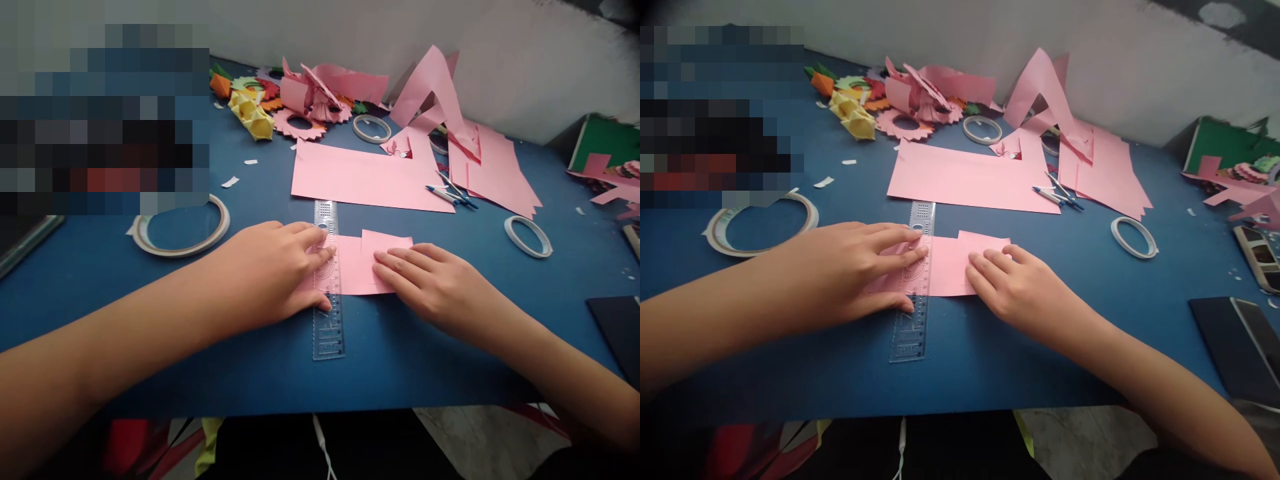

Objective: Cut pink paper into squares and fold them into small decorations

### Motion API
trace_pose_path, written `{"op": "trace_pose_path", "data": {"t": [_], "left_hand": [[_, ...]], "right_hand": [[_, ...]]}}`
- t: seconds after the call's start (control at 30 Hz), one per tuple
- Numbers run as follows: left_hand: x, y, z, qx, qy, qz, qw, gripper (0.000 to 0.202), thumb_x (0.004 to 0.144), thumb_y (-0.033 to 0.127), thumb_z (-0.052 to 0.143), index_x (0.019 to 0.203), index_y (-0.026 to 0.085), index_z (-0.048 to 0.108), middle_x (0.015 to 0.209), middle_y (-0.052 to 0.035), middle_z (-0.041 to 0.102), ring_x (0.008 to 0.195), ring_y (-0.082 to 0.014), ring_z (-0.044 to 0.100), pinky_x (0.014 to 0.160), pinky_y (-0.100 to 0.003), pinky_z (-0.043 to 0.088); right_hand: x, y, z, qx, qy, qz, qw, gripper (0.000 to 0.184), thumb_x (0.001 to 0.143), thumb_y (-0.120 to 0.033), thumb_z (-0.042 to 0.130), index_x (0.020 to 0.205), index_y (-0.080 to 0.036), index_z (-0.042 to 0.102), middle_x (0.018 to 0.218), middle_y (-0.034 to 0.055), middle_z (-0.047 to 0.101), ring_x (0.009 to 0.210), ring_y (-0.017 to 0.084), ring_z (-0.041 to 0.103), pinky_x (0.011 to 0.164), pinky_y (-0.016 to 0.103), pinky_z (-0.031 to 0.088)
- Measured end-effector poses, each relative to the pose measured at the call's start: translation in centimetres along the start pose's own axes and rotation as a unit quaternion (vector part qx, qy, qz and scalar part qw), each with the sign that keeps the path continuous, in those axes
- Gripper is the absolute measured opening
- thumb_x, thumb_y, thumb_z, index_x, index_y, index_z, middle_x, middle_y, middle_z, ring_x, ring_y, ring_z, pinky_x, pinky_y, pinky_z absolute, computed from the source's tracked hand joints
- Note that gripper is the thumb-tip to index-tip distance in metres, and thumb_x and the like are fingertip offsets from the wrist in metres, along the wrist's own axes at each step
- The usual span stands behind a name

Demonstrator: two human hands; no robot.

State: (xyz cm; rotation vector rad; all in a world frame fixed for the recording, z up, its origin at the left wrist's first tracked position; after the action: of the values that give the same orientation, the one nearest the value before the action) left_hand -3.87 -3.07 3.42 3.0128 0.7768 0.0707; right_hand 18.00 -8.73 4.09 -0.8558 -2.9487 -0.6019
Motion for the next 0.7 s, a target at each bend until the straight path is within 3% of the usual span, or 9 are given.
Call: {"op": "trace_pose_path", "data": {"t": [0.23,0.37,0.5,0.7], "left_hand": [[0.1,0.5,1.0,-0.047,0.042,0.037,0.997,0.054,0.091,0.047,0.049,0.128,0.008,0.056,0.136,-0.0202,0.053,0.122,-0.0321,0.053,0.097,-0.044,0.049],[0.4,0.9,2.3,-0.085,0.066,0.037,0.994,0.055,0.095,0.043,0.041,0.138,0.008,0.046,0.149,-0.0187,0.038,0.136,-0.0309,0.040,0.109,-0.045,0.038],[0.6,1.0,2.8,-0.122,0.041,0.023,0.991,0.056,0.097,0.040,0.038,0.143,0.008,0.038,0.151,-0.0152,0.037,0.139,-0.0276,0.037,0.116,-0.045,0.029],[0.5,0.7,2.6,-0.134,0.014,0.032,0.990,0.060,0.096,0.039,0.041,0.146,0.007,0.032,0.154,-0.0130,0.031,0.143,-0.0261,0.029,0.119,-0.043,0.027]], "right_hand": [[-2.2,0.7,0.2,-0.006,0.026,0.007,1.000,0.027,0.090,-0.001,0.043,0.106,-0.002,0.065,0.110,0.0170,0.069,0.099,0.026,0.067,0.077,0.037,0.055],[-3.2,0.7,0.4,-0.009,0.018,0.005,1.000,0.027,0.090,0.000,0.043,0.108,0.001,0.062,0.111,0.0209,0.068,0.100,0.028,0.067,0.079,0.040,0.055],[-3.7,0.8,0.7,0.016,0.014,0.005,1.000,0.028,0.091,-0.002,0.042,0.112,0.001,0.060,0.114,0.0211,0.067,0.105,0.029,0.065,0.083,0.042,0.055],[-3.9,1.1,0.8,0.043,0.014,0.021,0.999,0.031,0.094,-0.005,0.037,0.117,-0.002,0.058,0.119,0.0195,0.065,0.111,0.028,0.063,0.086,0.042,0.054]]}}
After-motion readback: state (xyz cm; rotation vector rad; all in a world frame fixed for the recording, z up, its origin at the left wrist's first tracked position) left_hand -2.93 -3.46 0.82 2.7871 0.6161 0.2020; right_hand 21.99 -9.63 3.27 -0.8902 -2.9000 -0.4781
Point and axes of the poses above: each hand's wrist, its own x-axis towards the middle knuckle, its own z-axis out of the palm, y = z × x, the point moved 2 cm from there along x, towards the middle knuckle
